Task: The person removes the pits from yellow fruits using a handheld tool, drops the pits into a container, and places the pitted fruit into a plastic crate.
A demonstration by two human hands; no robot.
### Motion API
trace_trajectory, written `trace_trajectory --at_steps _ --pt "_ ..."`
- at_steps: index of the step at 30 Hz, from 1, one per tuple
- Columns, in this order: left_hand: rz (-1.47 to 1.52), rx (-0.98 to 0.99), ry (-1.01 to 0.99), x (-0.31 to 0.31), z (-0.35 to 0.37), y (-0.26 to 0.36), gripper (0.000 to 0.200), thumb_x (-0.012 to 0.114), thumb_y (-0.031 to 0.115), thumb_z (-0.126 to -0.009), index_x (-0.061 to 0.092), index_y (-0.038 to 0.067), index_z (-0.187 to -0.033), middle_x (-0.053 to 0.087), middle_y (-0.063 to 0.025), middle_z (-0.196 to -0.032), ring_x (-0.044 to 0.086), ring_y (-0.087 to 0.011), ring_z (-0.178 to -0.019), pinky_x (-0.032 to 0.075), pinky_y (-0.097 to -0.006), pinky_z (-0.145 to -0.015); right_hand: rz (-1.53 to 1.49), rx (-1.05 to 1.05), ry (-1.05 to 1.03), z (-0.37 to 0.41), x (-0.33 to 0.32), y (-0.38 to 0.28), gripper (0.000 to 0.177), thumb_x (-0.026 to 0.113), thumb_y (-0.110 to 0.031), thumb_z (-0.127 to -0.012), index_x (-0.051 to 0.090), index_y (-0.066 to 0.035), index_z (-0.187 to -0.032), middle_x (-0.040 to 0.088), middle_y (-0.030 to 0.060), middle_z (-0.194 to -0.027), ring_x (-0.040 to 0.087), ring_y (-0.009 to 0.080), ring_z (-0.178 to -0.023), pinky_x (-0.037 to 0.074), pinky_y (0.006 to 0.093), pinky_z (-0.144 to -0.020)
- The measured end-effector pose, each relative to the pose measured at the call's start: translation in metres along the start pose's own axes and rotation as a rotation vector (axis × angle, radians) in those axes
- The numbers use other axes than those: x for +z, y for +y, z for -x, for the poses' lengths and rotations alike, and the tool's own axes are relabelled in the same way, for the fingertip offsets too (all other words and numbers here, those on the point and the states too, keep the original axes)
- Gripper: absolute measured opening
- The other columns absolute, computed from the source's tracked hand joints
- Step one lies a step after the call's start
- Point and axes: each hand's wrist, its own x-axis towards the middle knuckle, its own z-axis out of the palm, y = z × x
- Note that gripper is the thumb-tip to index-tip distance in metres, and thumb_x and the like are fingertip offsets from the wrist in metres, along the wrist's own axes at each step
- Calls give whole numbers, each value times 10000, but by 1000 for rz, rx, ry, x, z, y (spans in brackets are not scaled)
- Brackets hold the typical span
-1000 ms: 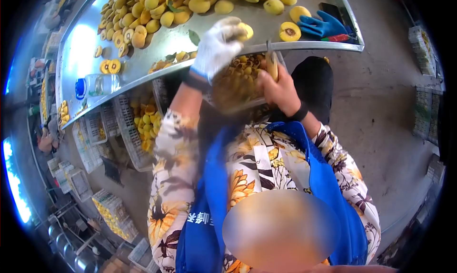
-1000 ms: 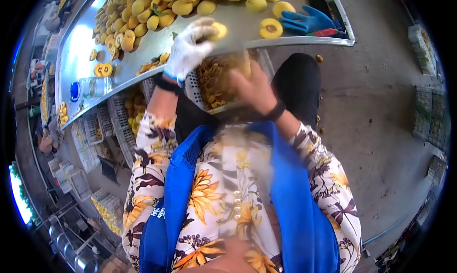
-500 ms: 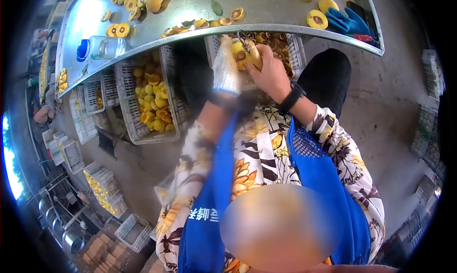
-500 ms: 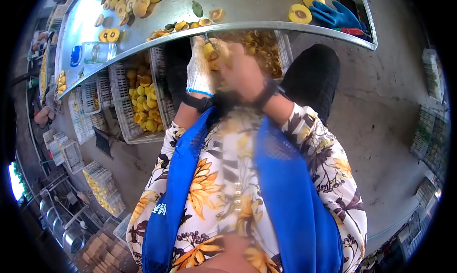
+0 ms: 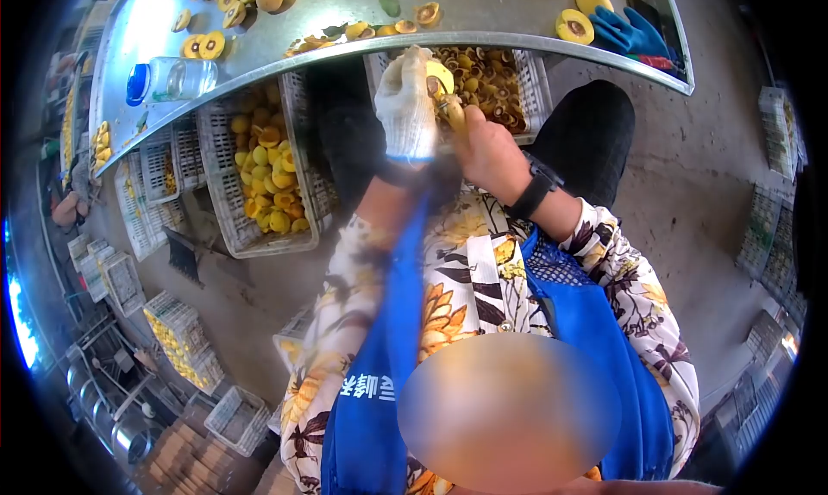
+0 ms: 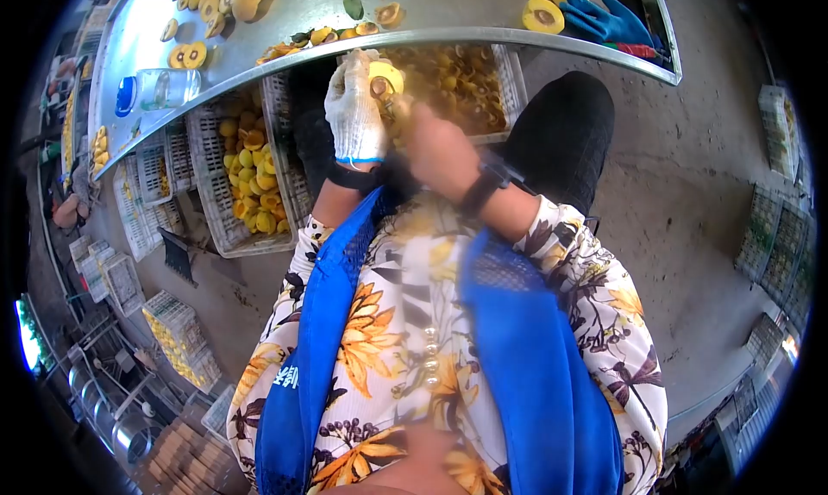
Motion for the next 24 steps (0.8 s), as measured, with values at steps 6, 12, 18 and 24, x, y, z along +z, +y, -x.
trace_trajectory --at_steps 6,12,18,24 --pt "-144 -20 -35 -9 -6 -8 258 554 276 -909 594 21 -898 609 -101 -740 580 -177 -555 460 -252 -454 -250 14 -176 3 -3 -3 203 524 -174 -867 466 20 -885 583 196 -666 567 324 -511 443 383 -459" --pt "93 -417 -129 -7 -5 3 371 463 445 -928 508 77 -958 619 -129 -821 614 -248 -618 474 -322 -438 -1301 407 -902 -9 -12 17 147 537 -182 -912 509 -46 -861 454 -15 -564 349 43 -363 294 219 -329" --pt "474 -221 -246 -108 -43 35 349 456 391 -934 510 54 -1002 611 -131 -907 603 -235 -753 509 -367 -616 -1419 256 -774 -16 7 32 141 523 -216 -926 489 -89 -875 469 -7 -608 343 47 -359 289 218 -321" --pt "-1513 593 558 -151 -50 103 456 620 401 -822 639 21 -1073 605 -185 -1108 583 -297 -993 454 -368 -875 178 -20 -109 -35 49 105 276 599 -242 -824 544 7 -930 629 180 -757 625 303 -644 500 390 -584"
